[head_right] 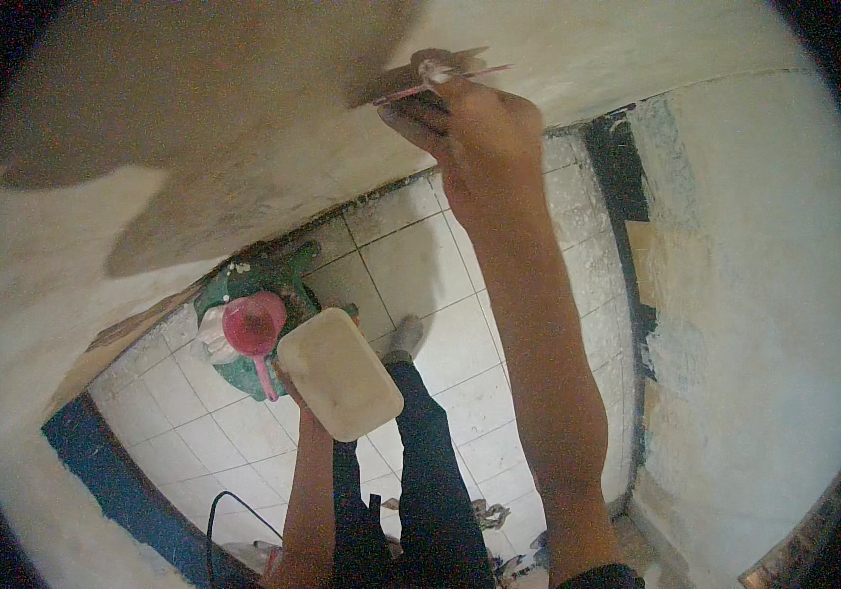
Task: The person applies plaster to a wall using a spatula, dipping the spatula into a container to gather more material and spreading it across the wall surface in multiple areas.
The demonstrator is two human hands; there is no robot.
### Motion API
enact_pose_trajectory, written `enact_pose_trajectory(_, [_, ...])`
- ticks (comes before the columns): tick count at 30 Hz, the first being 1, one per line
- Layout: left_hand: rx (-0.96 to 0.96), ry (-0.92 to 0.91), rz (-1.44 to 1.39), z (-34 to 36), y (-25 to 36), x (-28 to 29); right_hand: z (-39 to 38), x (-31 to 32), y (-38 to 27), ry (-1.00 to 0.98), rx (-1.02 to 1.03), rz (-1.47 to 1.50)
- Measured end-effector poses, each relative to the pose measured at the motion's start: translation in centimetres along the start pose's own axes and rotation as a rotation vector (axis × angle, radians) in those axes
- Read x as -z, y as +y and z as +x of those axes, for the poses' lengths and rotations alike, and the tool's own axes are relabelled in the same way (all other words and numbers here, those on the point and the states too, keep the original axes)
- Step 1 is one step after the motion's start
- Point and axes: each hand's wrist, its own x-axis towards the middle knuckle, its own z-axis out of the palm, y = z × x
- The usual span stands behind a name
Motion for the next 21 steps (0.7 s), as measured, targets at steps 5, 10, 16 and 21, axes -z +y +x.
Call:
enact_pose_trajectory(5, [-0.056, -0.003, -0.025, -1.8, 0.8, -0.8, -4.2, 1.6, -0.1, 0.045, 0.016, 0.167])
enact_pose_trajectory(10, [-0.137, -0.093, -0.046, -3.6, 2.2, -0.7, -2.8, 10.0, 11.7, 0.274, -0.13, 0.297])
enact_pose_trajectory(16, [-0.088, -0.173, -0.178, -5.1, 3.6, -0.3, 5.4, 14.3, 20.7, 0.287, -0.14, 0.153])
enact_pose_trajectory(21, [-0.112, -0.182, -0.153, -6.6, 3.9, 0.8, 6.1, 7.8, 13.4, 0.195, -0.186, 0.039])
